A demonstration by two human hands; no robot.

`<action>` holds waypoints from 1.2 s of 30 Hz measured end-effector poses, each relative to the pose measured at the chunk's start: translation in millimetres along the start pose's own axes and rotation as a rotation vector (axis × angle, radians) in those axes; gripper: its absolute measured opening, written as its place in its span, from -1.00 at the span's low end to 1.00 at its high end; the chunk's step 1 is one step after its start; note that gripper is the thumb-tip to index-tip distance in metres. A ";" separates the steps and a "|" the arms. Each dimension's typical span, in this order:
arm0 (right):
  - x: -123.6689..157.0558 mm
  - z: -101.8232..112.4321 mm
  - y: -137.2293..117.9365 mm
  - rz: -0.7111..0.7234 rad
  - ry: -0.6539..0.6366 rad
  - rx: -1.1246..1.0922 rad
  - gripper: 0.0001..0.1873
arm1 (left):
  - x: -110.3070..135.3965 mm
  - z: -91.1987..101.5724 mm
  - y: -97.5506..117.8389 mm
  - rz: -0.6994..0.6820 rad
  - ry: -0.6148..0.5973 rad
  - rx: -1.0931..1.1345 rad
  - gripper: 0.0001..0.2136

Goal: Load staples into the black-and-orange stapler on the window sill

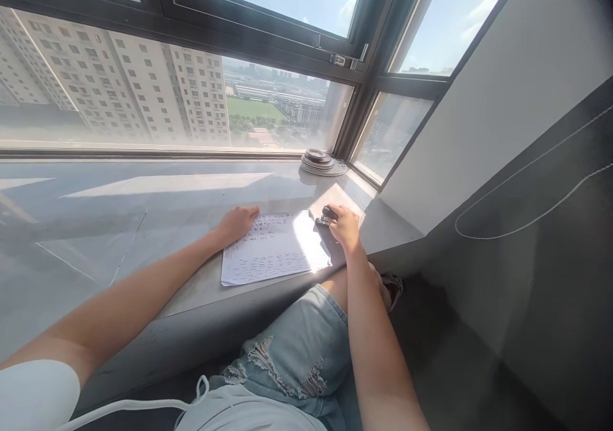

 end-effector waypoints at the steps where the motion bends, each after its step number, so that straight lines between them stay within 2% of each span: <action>1: -0.1 -0.4 1.2 -0.003 0.001 0.005 -0.54 | -0.1 0.1 -0.4 -0.007 0.005 0.014 -0.68; 12: 4.2 -12.5 -5.9 0.058 -0.034 -0.055 -0.55 | 1.9 1.8 1.9 -0.002 0.015 0.020 -0.69; 28: 9.9 -10.7 -15.3 0.137 -0.060 -0.092 -0.60 | 8.9 10.1 15.0 -0.038 0.028 0.022 -0.65; 36: 13.2 -8.6 -14.6 0.143 -0.065 -0.106 -0.53 | 10.0 12.5 14.3 -0.031 0.018 0.016 -0.68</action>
Point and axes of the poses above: each hand's wrist, its own x-axis away from the middle knuckle, its own z-axis out of the back of the hand, y = z × x, the point moved 9 cm from there along -x, towards the middle knuckle, and after that the axes turned 10 degrees about -y, right-handed, at the moved point
